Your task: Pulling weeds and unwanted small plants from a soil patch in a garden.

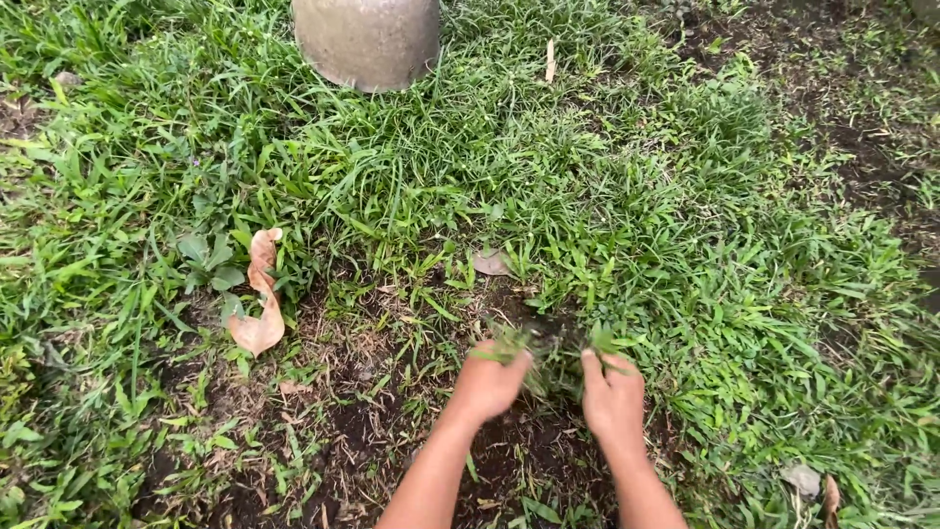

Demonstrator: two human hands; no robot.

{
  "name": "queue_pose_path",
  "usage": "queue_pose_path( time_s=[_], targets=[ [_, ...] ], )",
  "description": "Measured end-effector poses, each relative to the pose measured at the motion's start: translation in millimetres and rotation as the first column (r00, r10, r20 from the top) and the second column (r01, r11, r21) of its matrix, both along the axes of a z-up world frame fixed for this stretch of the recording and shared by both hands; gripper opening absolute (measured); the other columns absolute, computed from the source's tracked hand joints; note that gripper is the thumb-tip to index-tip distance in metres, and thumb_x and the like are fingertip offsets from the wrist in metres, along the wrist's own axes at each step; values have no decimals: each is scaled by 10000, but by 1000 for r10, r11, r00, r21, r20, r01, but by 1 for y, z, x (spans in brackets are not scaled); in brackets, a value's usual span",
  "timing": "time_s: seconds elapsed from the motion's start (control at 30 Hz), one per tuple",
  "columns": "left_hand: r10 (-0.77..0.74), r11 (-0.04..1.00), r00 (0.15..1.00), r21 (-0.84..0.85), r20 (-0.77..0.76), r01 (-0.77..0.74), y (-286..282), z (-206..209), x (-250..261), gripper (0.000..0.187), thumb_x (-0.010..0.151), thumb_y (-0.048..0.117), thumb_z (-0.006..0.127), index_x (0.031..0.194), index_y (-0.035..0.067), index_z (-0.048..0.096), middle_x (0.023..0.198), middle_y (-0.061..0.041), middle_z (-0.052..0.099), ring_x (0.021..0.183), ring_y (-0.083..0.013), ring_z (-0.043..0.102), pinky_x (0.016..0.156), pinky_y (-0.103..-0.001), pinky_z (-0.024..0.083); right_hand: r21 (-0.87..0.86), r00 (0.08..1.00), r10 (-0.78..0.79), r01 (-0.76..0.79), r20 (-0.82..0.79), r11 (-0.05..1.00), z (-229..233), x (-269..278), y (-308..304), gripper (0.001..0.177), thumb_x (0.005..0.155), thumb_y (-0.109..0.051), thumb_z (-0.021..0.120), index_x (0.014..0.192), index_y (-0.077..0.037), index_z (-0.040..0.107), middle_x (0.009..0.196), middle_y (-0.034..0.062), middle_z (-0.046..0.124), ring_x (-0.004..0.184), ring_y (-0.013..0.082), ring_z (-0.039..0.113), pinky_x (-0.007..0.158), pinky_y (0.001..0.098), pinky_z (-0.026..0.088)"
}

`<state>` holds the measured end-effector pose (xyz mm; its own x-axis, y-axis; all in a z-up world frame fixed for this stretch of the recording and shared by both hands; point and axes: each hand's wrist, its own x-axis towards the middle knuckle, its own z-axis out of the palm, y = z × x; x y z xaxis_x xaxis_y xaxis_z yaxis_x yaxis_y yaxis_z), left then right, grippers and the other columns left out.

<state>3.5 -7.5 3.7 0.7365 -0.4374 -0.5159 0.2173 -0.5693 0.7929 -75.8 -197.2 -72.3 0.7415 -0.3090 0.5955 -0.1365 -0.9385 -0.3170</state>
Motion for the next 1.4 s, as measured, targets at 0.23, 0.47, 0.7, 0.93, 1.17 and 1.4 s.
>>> queue_pose_path(
  time_s=[0.23,0.47,0.7,0.93,1.17,1.4],
  targets=[
    [624,765,779,-154,-63,-625,28,-15,-25,651,939,441,696,1367,-9,498,1264,-231,667,1156,-293,646,1004,-424,477,921,938,-63,348,-342,178,46,23,114,285,927,-222,617,849,36,711,684,89,664,600,189,579,579,400,467],
    [930,324,151,-548,336,-771,158,-1,-29,454,1018,454,555,1118,16,616,1076,-148,634,969,-269,616,823,-419,527,997,854,514,62,-77,47,160,73,293,252,913,-195,622,987,-2,767,799,46,691,658,138,573,615,332,491],
    [878,-471,-104,-808,-467,-354,209,90,-17,585,994,593,446,1389,161,421,1030,-33,538,902,-146,532,794,-363,490,970,512,840,48,180,-238,226,53,307,528,968,-371,592,1457,-180,536,1369,-15,635,1168,97,609,938,308,481],
    [858,-6,248,-491,-451,-871,127,0,6,309,912,191,689,1145,-7,644,809,-26,617,630,-110,544,525,-258,430,789,789,405,157,-462,594,70,52,177,363,930,-288,652,1230,-113,755,1152,79,784,1025,244,749,871,382,564],
    [900,412,435,-404,39,-817,135,-11,76,277,983,175,632,1221,34,611,928,-73,657,739,-164,638,655,-329,533,322,888,334,-231,-317,918,108,116,196,454,828,-275,713,1222,-60,645,1169,194,712,974,458,690,753,552,535],
    [217,756,769,395,601,-523,155,5,105,770,823,221,754,1495,103,399,1121,-224,635,922,-408,684,743,-517,551,116,573,248,-257,-781,959,66,153,198,365,937,-403,655,950,-45,730,919,177,736,867,381,734,781,488,601]
  ],
)
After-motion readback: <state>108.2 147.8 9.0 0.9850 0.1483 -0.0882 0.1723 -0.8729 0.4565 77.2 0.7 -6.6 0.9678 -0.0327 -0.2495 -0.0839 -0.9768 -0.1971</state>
